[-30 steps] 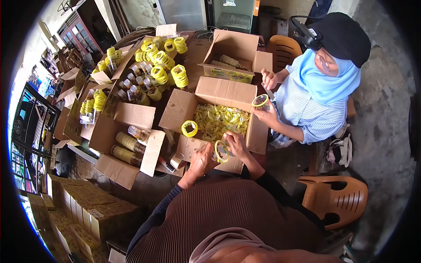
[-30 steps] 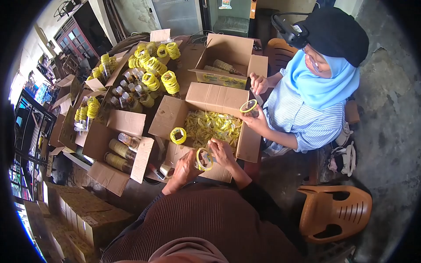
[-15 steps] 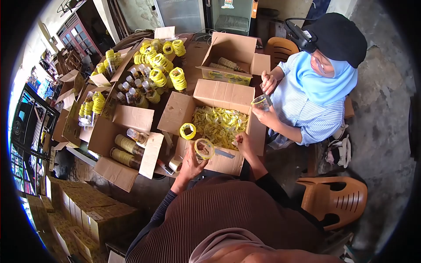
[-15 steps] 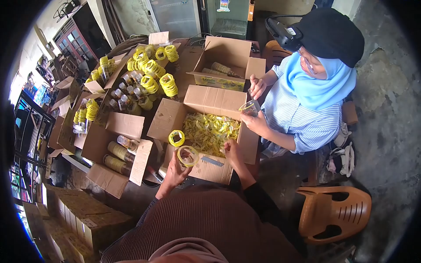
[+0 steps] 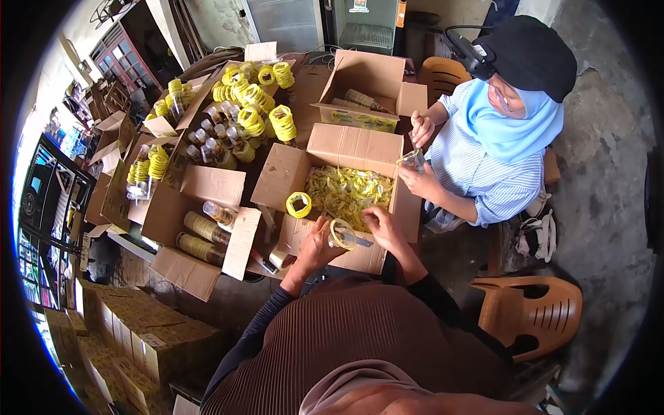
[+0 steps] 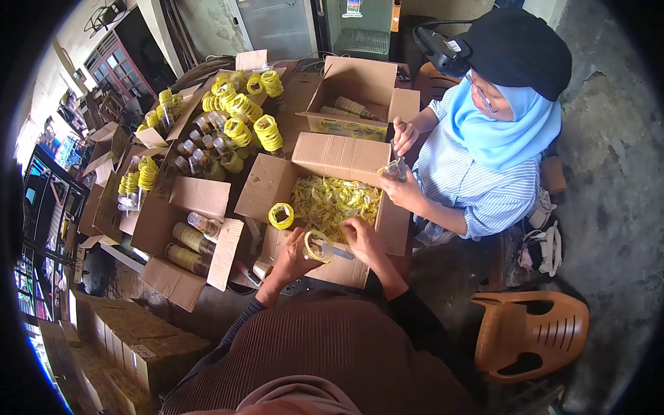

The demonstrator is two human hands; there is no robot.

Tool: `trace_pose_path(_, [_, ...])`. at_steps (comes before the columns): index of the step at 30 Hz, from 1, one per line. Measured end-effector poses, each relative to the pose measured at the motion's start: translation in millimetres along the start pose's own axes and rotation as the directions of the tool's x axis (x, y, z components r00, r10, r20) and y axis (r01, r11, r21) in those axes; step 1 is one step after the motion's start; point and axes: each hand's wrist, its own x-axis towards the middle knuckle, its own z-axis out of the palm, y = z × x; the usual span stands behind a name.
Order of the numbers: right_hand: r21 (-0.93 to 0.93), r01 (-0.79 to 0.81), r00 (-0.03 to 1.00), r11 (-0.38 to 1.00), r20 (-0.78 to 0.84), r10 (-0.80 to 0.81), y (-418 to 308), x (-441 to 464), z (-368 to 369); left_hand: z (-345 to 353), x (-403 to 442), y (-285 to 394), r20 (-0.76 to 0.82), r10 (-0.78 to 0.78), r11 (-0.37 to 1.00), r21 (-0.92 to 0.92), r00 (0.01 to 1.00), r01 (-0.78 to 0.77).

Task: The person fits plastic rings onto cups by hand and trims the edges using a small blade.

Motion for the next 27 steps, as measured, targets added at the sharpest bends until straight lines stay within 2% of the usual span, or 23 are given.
trace_pose_path(1, [0.077,-0.04,0.997,0.996,0.071,0.034,-23.7,0.2,-3.9,0.2,0.7,4.7,0.0,0.0,1.0,-0.003,1.0,0.0])
trace_pose_path(2, [0.151,-0.084,0.988,0.985,0.144,0.063,-39.0,0.2,-5.3,0.6,1.5,9.1,-0.02,0.011,0.998,0.069,1.0,-0.01])
trace_pose_path(3, [0.177,0.011,0.986,0.984,0.164,-0.041,-43.7,-1.8,-4.2,1.6,3.3,11.8,-0.04,0.025,0.99,0.142,0.999,-0.019])
trace_pose_path(4, [0.151,0.042,0.978,0.988,0.195,-0.071,-43.8,-5.0,-0.5,3.2,5.3,12.0,-0.041,0.026,0.99,0.142,0.999,-0.02])
trace_pose_path(6, [-0.056,0.077,0.96,0.995,0.273,-0.059,-40.1,-9.1,3.2,4.1,9.3,13.9,0.131,-0.053,0.995,0.085,0.99,0.042])
trace_pose_path(7, [-0.055,0.078,0.96,0.995,0.272,-0.061,-39.1,-11.6,4.2,3.0,9.9,18.2,0.191,-0.096,0.992,0.104,0.977,0.077])
trace_pose_path(9, [-0.122,0.233,0.969,0.965,0.117,-0.22,-40.4,-13.3,3.4,0.5,12.6,23.2,0.235,-0.127,0.987,0.125,0.964,0.1])
trace_pose_path(10, [-0.121,0.236,0.968,0.964,0.116,-0.223,-42.3,-11.7,0.7,-0.6,13.7,23.8,0.279,-0.159,0.982,0.146,0.947,0.122])
trace_pose_path(12, [-0.179,0.129,0.961,0.975,0.265,-0.079,-47.4,-9.0,-5.8,-2.8,12.7,23.1,0.249,-0.13,0.988,0.111,0.96,0.105])
trace_pose_path(15, [-0.248,0.187,0.96,0.95,0.253,-0.123,-36.1,-11.1,1.6,-9.8,14.0,26.0,0.278,-0.076,0.992,0.12,0.958,0.043])
trace_pose_path(17, [-0.214,0.206,0.945,0.955,0.298,-0.137,-31.6,-10.8,-0.5,-5.3,11.9,14.4,0.382,-0.076,0.997,0.053,0.921,0.061])
trace_pose_path(21, [-0.189,0.219,0.898,0.957,0.424,-0.122,-38.6,-8.4,-8.6,-9.6,12.3,11.0,0.356,-0.014,1.0,-0.014,0.934,0.02])
trace_pose_path(23, [-0.178,0.241,0.892,0.954,0.427,-0.146,-43.1,-7.4,-10.9,-12.3,14.7,11.2,0.435,0.019,0.987,-0.15,0.9,0.052])
trace_pose_path(27, [-0.193,0.34,0.878,0.921,0.415,-0.237,-43.2,-7.5,-9.1,-9.8,16.6,7.8,0.505,-0.024,0.97,-0.196,0.863,0.142])
